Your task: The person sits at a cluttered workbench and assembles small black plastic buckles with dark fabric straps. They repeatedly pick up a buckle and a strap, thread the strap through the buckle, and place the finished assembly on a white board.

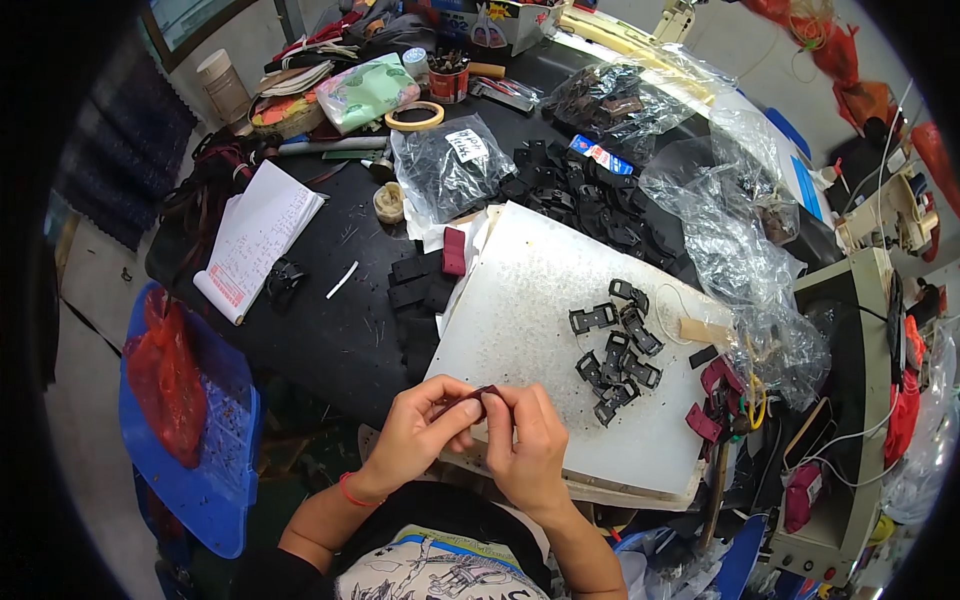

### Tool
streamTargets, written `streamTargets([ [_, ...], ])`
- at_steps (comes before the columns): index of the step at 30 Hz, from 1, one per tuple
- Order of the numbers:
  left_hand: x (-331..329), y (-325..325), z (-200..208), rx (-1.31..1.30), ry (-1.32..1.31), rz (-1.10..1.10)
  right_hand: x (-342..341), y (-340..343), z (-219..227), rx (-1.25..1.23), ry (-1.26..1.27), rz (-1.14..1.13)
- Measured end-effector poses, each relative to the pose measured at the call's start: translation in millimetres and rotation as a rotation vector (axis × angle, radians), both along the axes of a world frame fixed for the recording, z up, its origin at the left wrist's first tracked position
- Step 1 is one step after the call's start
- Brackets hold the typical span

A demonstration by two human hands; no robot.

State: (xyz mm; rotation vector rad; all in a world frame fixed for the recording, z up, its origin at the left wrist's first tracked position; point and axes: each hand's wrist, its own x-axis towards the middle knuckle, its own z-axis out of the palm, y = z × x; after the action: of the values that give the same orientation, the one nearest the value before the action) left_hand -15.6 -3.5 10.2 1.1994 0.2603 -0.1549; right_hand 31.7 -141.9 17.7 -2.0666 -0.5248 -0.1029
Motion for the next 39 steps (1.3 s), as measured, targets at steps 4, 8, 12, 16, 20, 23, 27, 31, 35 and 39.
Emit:
streamTargets([
  [4,-8.1,5.0,10.8,-0.197,-0.018,-0.058,4.4,-6.4,-0.6,0.054,0.094,-0.093],
  [8,-11.8,8.0,0.1,-0.166,-0.134,-0.134,5.7,-7.0,-1.0,0.153,0.191,-0.079],
  [12,-13.1,6.7,4.9,-0.110,-0.127,-0.113,4.4,-5.7,0.2,0.179,0.198,-0.105],
  [16,-13.6,0.7,5.0,0.076,-0.067,-0.032,-1.9,-4.8,2.2,0.090,-0.065,-0.063],
  [20,-11.9,2.8,-5.8,0.017,-0.142,0.054,-11.5,5.8,8.9,0.036,-0.344,-0.025],
  [23,-12.4,10.9,0.7,-0.170,-0.082,-0.028,-4.4,4.5,4.1,0.063,-0.272,-0.057],
  [27,-9.4,16.7,9.7,-0.267,-0.013,-0.063,-3.6,1.4,-0.6,0.103,-0.137,-0.088],
  [31,-10.5,18.7,13.1,-0.281,0.004,-0.098,-7.2,-1.5,-3.9,0.171,-0.019,-0.116],
  [35,-5.5,17.2,9.0,-0.235,0.052,-0.111,-9.3,-4.6,-8.9,0.168,-0.016,-0.122],
  [39,-6.8,16.5,7.7,-0.185,0.063,-0.142,-11.7,-11.2,-3.2,0.082,-0.110,-0.100],
])
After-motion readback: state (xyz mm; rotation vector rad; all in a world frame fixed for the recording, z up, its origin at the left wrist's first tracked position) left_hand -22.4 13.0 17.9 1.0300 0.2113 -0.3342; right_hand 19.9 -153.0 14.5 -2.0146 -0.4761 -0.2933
